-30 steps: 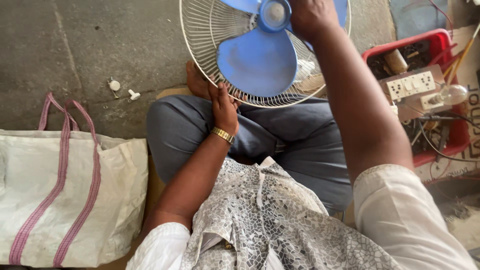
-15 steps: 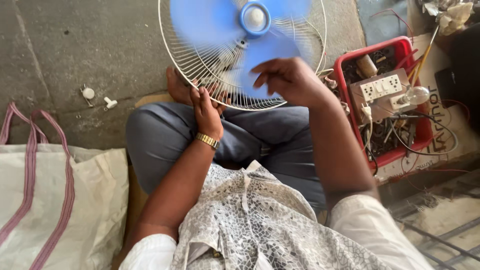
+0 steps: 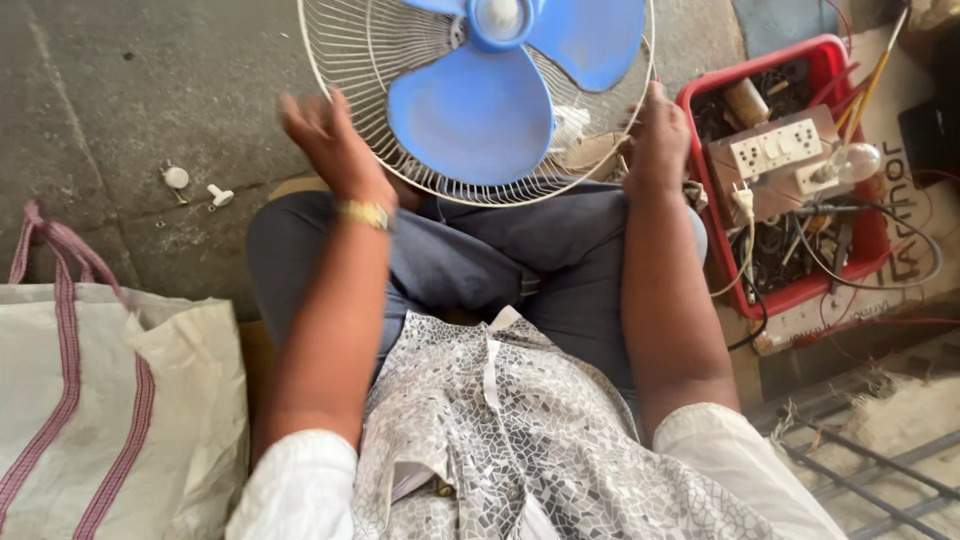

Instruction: The person disassembles a table fan, removes the blue blades and front grille, and tests the motor housing by connecting it to a power source. The person then reassembles the fan components.

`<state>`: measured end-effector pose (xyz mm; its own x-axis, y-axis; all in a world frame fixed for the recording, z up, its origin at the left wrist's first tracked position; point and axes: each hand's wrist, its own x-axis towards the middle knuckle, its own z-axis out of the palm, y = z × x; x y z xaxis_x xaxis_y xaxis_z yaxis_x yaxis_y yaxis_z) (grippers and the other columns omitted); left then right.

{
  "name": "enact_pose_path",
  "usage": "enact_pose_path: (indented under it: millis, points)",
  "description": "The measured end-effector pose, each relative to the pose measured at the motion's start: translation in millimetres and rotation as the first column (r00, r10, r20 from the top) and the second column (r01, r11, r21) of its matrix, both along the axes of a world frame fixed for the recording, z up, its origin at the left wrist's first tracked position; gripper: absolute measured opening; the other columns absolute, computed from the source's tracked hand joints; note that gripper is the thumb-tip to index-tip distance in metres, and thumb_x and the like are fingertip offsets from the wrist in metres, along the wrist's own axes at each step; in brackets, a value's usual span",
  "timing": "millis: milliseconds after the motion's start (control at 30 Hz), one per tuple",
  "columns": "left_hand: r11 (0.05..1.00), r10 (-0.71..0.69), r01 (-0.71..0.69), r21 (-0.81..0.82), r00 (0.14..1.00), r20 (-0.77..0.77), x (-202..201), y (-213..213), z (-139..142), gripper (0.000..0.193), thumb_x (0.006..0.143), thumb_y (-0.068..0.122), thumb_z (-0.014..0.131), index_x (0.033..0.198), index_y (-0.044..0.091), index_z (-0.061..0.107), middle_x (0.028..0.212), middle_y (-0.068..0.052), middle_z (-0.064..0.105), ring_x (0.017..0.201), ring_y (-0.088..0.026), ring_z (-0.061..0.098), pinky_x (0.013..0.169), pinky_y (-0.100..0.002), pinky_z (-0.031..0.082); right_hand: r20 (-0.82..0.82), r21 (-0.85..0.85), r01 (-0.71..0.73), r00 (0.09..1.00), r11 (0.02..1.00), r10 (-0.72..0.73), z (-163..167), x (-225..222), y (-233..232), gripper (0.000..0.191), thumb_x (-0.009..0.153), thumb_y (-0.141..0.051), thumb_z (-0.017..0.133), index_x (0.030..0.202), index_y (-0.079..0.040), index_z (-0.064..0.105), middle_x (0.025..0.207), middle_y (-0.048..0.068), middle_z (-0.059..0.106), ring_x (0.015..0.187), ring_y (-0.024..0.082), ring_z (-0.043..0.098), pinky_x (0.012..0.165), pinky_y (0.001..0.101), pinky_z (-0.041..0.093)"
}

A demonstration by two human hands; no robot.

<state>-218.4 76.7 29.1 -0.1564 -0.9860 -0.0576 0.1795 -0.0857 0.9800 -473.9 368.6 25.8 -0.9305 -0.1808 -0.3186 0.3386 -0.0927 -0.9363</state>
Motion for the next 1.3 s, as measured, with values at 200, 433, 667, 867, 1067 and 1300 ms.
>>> enact_pose_path:
  millis: [200, 433, 667, 867, 1067, 1300]
  points:
    - [0.913, -0.338, 0.402, -0.067, 0.839, 0.427, -34.2, -122.6, 10.2, 0.041, 0.109, 0.021, 0.057, 0.143, 0.002, 0.049, 0.103, -0.011, 0.072, 0.081, -0.019, 0.073, 0.068, -0.033, 0.063, -0.285, 0.151, -0.128, 0.944, 0.98, 0.167, 10.3, 19.1, -19.5, 0.054, 0.098, -0.032, 0.076, 0.131, 0.006, 0.056, 0.109, 0.007, 0.064, 0.097, 0.013, 0.058, 0.084, 0.0269, 0.049]
    - [0.94, -0.34, 0.33, 0.085, 0.912, 0.227, -8.1, -88.5, -16.5, 0.033, 0.101, 0.002, 0.045, 0.131, 0.007, 0.059, 0.104, -0.008, 0.072, 0.082, -0.016, 0.077, 0.061, -0.032, 0.069, -0.287, 0.016, -0.197, 0.938, 0.98, 0.194, 17.1, 2.0, -28.4, 0.07, 0.096, -0.04, 0.075, 0.145, -0.002, 0.043, 0.131, 0.009, 0.056, 0.113, 0.017, 0.057, 0.092, 0.0351, 0.051]
    - [0.935, -0.323, 0.319, 0.157, 0.946, 0.003, 13.2, 16.5, -19.5, 0.04, 0.097, -0.003, 0.058, 0.133, 0.007, 0.042, 0.131, -0.013, 0.052, 0.105, -0.02, 0.064, 0.079, -0.032, 0.063, -0.03, -0.044, 0.037, 0.999, 0.998, -0.038, 15.8, -1.7, -35.0, 0.074, 0.093, -0.061, 0.06, 0.138, -0.003, 0.053, 0.119, 0.01, 0.061, 0.105, 0.021, 0.057, 0.086, 0.042, 0.053]
    - [0.959, -0.218, 0.229, 0.169, 0.972, -0.087, 14.1, 19.2, 0.7, 0.061, 0.093, 0.006, 0.072, 0.142, 0.003, 0.035, 0.115, -0.015, 0.057, 0.098, -0.023, 0.057, 0.083, -0.036, 0.048, 0.063, -0.105, 0.045, 0.997, 0.993, -0.039, 11.5, 1.8, -23.6, 0.067, 0.094, -0.058, 0.055, 0.128, -0.001, 0.061, 0.109, 0.009, 0.066, 0.098, 0.024, 0.064, 0.083, 0.0428, 0.055]
    - [0.919, -0.328, 0.358, 0.165, 0.926, -0.186, -9.3, -95.0, 16.4, 0.061, 0.09, 0.025, 0.077, 0.139, 0.001, 0.048, 0.122, -0.014, 0.067, 0.104, -0.024, 0.07, 0.086, -0.043, 0.061, -0.051, 0.489, -0.206, 0.963, 0.848, 0.263, -19.9, -46.5, -36.9, 0.04, 0.096, -0.023, 0.055, 0.129, -0.004, 0.067, 0.115, 0.016, 0.07, 0.102, 0.03, 0.066, 0.092, 0.0457, 0.054]
    - [0.788, -0.518, 0.611, 0.071, 0.722, -0.459, -6.4, -102.9, 5.5, 0.049, 0.097, 0.025, 0.072, 0.138, 0.003, 0.057, 0.13, -0.013, 0.067, 0.118, -0.028, 0.071, 0.101, -0.046, 0.063, -0.067, 0.995, -0.041, 0.389, 0.089, 0.919, 30.0, -70.9, -14.9, 0.072, 0.077, -0.034, 0.085, 0.136, -0.004, 0.058, 0.141, 0.023, 0.056, 0.132, 0.042, 0.047, 0.107, 0.0512, 0.038]
